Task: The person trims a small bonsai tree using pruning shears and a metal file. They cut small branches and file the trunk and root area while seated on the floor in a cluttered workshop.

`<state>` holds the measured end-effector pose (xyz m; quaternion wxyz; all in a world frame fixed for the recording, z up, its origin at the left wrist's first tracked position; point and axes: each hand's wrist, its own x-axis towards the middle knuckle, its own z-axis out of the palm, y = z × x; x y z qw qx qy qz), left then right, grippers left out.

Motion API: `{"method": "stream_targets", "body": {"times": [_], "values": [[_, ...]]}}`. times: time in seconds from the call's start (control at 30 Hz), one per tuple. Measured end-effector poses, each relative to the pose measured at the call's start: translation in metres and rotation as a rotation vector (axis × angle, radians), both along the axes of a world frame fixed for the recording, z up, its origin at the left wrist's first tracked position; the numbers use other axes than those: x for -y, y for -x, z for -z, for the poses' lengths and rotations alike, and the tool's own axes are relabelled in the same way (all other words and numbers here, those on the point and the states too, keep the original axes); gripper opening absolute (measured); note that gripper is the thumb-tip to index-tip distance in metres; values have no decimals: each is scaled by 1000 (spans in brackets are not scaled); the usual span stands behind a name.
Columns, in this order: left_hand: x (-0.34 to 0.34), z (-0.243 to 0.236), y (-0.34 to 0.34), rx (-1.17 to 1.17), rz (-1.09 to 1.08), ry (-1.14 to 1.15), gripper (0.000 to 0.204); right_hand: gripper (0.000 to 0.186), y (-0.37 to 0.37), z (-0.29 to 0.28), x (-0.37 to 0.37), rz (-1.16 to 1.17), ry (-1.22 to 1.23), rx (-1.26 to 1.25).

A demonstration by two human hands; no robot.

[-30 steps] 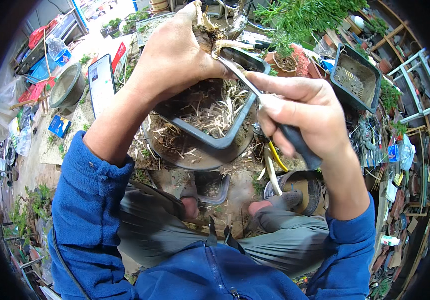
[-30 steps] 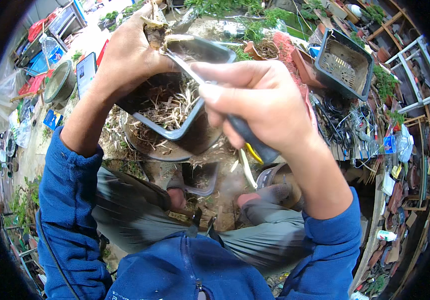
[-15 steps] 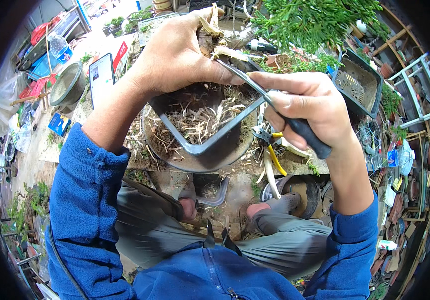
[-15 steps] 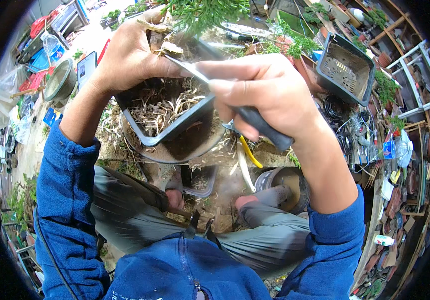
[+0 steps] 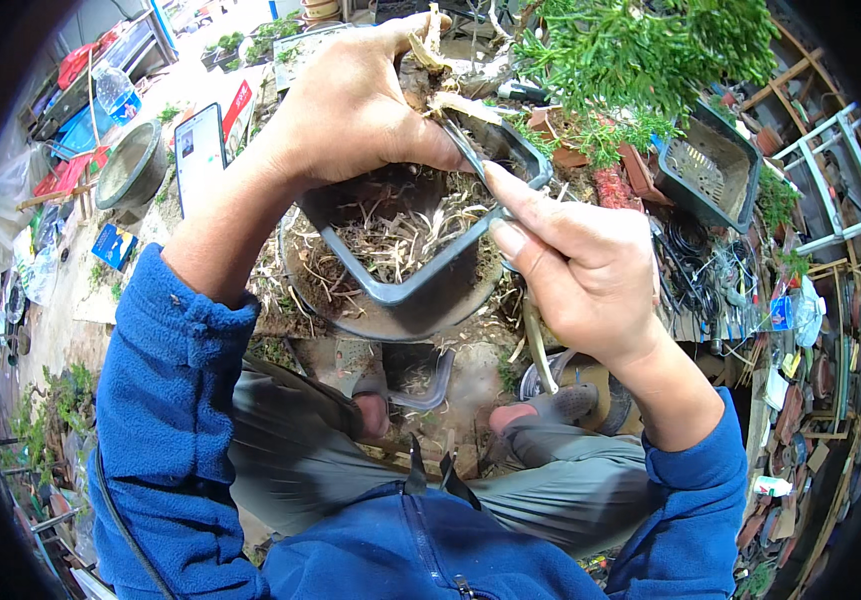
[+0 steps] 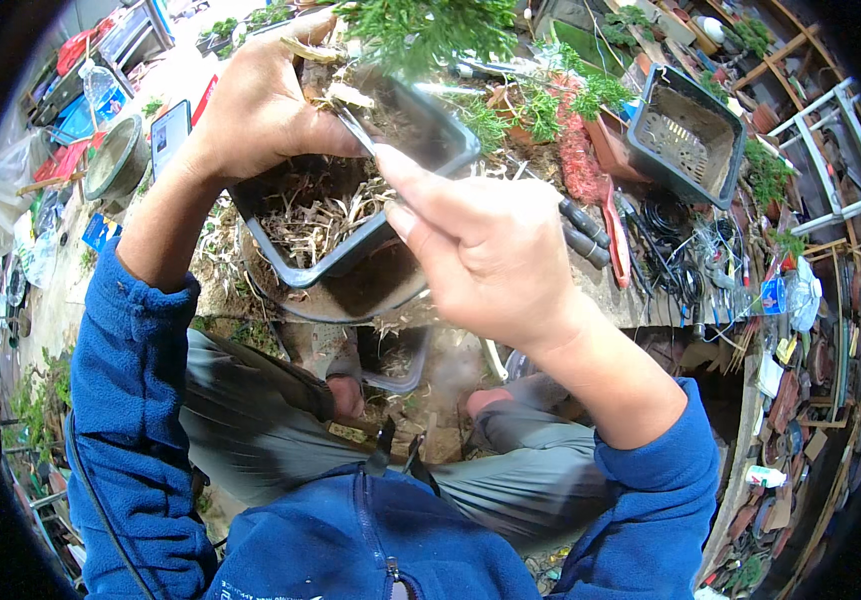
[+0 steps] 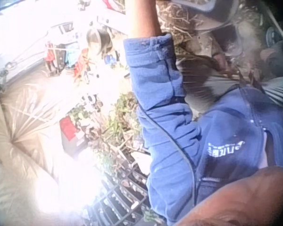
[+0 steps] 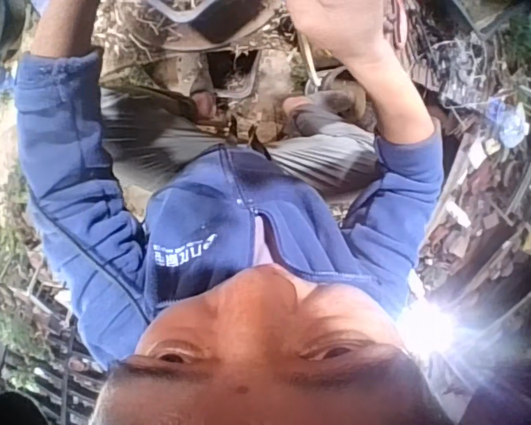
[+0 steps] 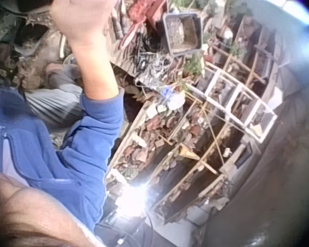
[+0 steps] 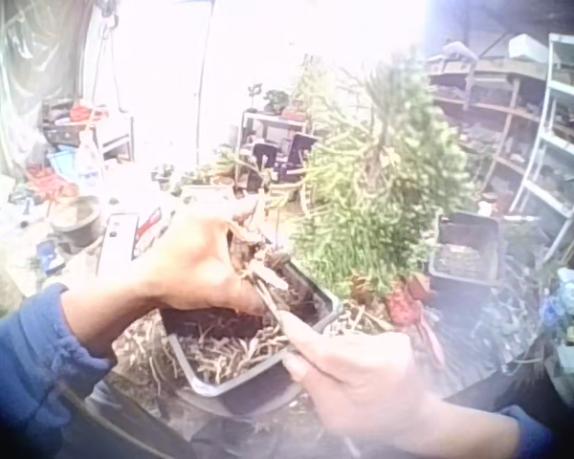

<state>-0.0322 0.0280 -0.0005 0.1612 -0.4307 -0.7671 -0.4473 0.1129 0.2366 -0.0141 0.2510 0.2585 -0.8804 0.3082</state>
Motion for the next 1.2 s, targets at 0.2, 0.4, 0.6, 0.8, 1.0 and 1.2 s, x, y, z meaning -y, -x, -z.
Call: {"method": "stream_targets", "body": {"times": [0.2,0.4,0.6,0.8,1.0,1.2], "values": [[0,4,2,163,45,36,55,41,3,15,11,-1,19,-135],[0,3,1,96,4,-2,60,38,6,17,9,-5,81,-101],[14,-5,1,458,294,-102,68,42,6,14,4,-10,1,-123],[15,-6,0,516,374,-122,68,42,4,20,4,14,-143,-276],[17,-2,-4,358,307,-145,66,43,-19,13,-14,9,-116,-256],[6,-12,-20,354,83,-42,59,58,-40,9,-11,67,642,470]]}}
